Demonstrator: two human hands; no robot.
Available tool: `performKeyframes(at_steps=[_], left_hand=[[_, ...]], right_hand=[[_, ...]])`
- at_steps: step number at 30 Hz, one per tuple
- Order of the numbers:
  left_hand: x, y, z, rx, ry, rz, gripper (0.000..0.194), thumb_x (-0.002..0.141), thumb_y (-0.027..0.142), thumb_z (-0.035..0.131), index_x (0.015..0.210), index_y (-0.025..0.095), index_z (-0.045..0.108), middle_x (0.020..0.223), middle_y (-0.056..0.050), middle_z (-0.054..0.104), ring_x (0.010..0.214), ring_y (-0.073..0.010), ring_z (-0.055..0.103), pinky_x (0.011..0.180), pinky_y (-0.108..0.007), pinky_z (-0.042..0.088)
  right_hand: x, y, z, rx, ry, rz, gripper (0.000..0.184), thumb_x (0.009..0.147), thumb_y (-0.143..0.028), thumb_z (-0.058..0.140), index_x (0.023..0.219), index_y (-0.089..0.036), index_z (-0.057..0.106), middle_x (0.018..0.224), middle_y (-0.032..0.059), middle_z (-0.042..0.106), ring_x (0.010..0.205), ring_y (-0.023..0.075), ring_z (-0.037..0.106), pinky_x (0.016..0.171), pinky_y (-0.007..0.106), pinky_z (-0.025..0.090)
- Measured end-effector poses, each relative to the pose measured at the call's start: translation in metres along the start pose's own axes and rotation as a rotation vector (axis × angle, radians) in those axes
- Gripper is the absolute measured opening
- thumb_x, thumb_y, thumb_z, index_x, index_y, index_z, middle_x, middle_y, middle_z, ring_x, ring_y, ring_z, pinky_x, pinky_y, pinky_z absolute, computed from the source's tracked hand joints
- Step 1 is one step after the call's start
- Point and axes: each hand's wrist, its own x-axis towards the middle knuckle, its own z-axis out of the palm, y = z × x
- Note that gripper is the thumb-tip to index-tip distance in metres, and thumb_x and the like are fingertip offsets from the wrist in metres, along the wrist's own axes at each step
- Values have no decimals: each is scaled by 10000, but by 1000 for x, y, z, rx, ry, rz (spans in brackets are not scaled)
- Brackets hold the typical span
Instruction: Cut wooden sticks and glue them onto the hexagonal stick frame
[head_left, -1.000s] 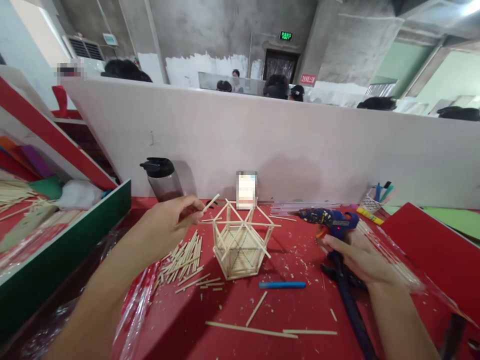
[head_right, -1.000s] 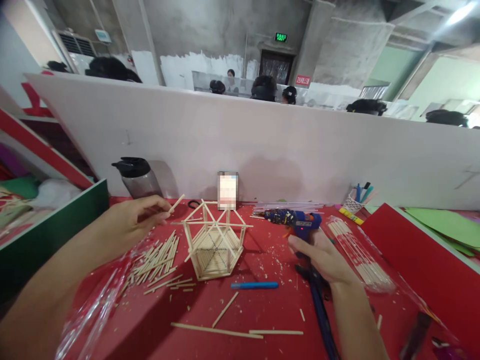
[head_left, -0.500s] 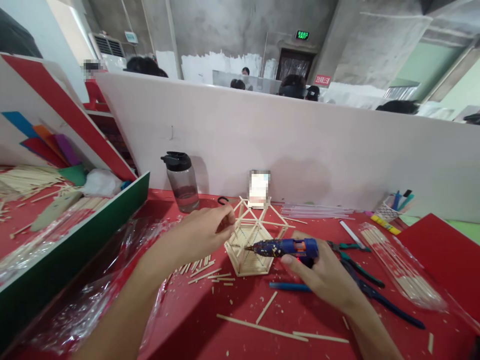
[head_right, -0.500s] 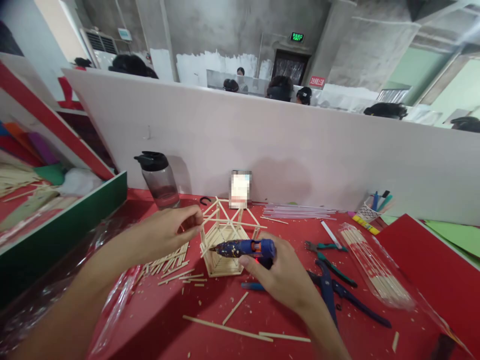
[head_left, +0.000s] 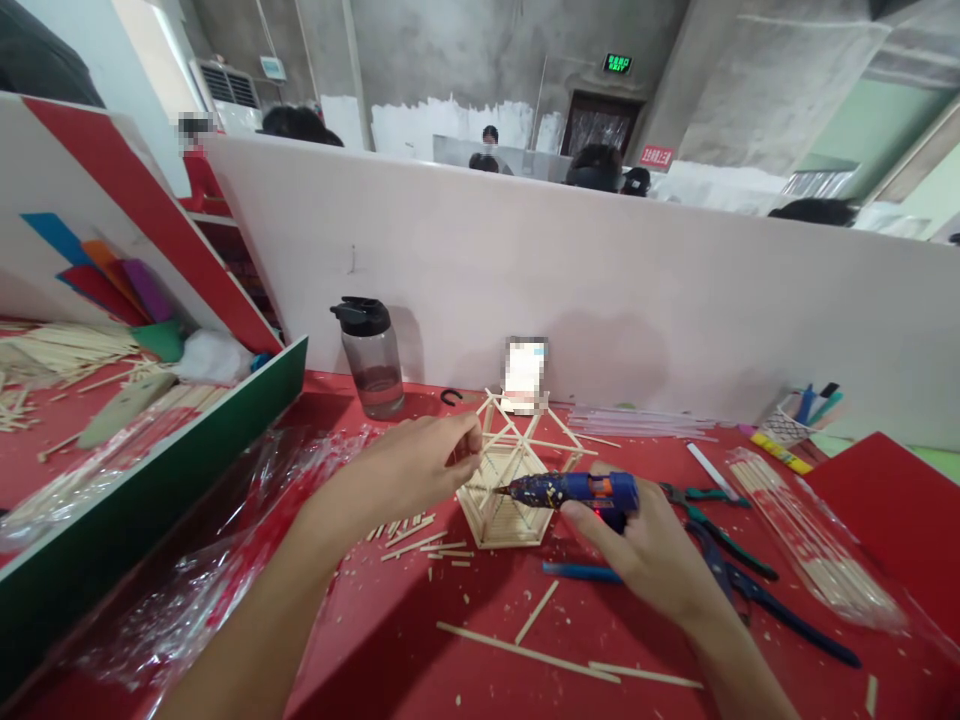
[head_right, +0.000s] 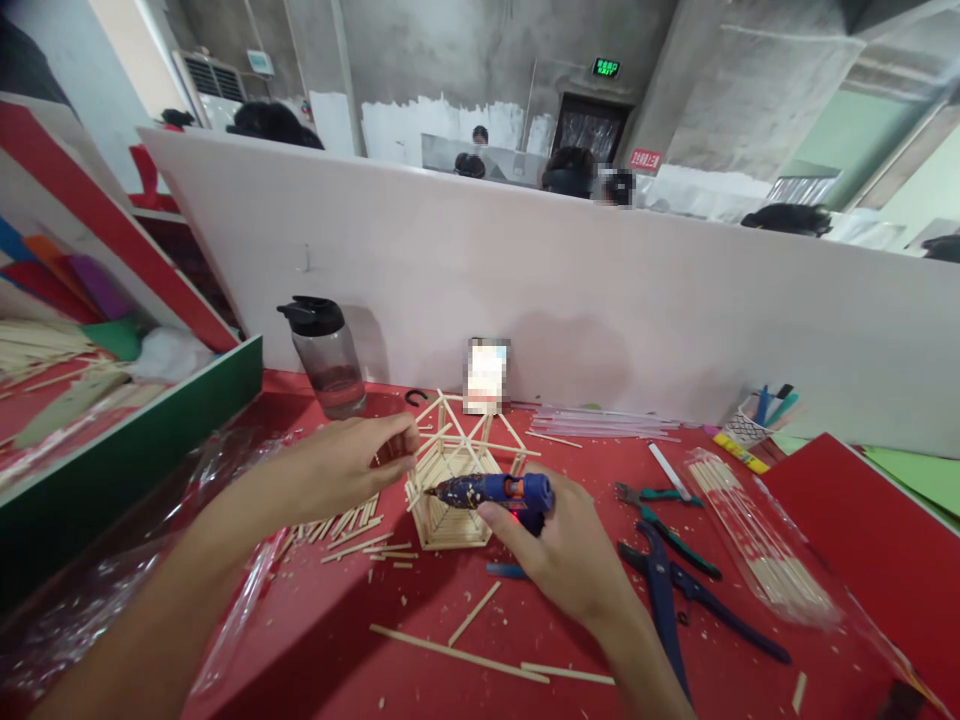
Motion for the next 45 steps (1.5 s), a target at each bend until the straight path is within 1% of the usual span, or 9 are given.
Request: performKeyframes(at_steps=[11,15,19,26,29,32,35,40,45], left_hand=[[0,-1,1,11,-2,-24,155,904,370,492,888,236,569,854,-17,681,716,-187,580,599,-294,336],[0,0,1,14,-14,-31,165,909,376,486,907,239,576,869,-21,687,733,-193,583,598,-293,335],[0,-1,1,13,-8,-32,167,908,376,485,911,238,579,866,-23,685,729,-191,579,594,-292,332],[0,1,0,37,-16,-44,170,909,372,480,918,229,573,885,-23,679,742,-183,584,589,-285,336],[0,2,0,55,-17,-47,153,911,358,479,923,234,569,886,-13,679,751,-179,585,596,-286,339],[0,3,-1,70,-19,-55,141,913,358,483,923,242,563,881,-4,679,744,-179,582,597,-290,338],[0,2,-1,69,-12,-39,139,914,356,484,934,243,562,895,-3,681,756,-181,586,602,-291,342],[0,0,0,58,-8,-8,151,922,359,470,918,234,555,880,-4,681,728,-171,584,591,-288,339],[1,-3,2,56,1,-4,155,917,362,478,902,230,557,862,-6,679,713,-168,585,591,-289,339]], right_hand=[[-2,-1,-2,19,-14,10,286,875,-486,613,828,-212,676,788,48,726,717,221,657,658,326,490],[-1,-1,-3,6,16,-4,288,881,-487,603,851,-212,683,837,62,736,772,235,669,700,343,505],[-2,-2,-5,0,-6,13,304,878,-505,601,843,-214,681,814,59,732,755,238,669,693,350,514],[-2,-5,-10,30,-11,8,311,875,-513,600,901,-222,705,871,61,745,813,246,677,740,356,531],[-2,-6,-12,17,-60,-5,296,877,-500,607,859,-219,695,827,51,736,768,234,663,712,341,523],[-3,-3,-14,72,-102,9,331,864,-530,605,861,-209,686,810,48,725,737,232,653,674,335,525],[-2,4,-23,66,-32,35,356,870,-548,585,815,-202,648,745,31,691,694,222,631,638,322,514],[0,18,-49,-114,50,-26,369,882,-519,581,668,-220,549,605,-11,600,580,180,552,563,282,447],[-1,22,-61,-227,51,-5,403,872,-553,573,636,-227,570,553,-13,587,536,183,537,531,287,414]])
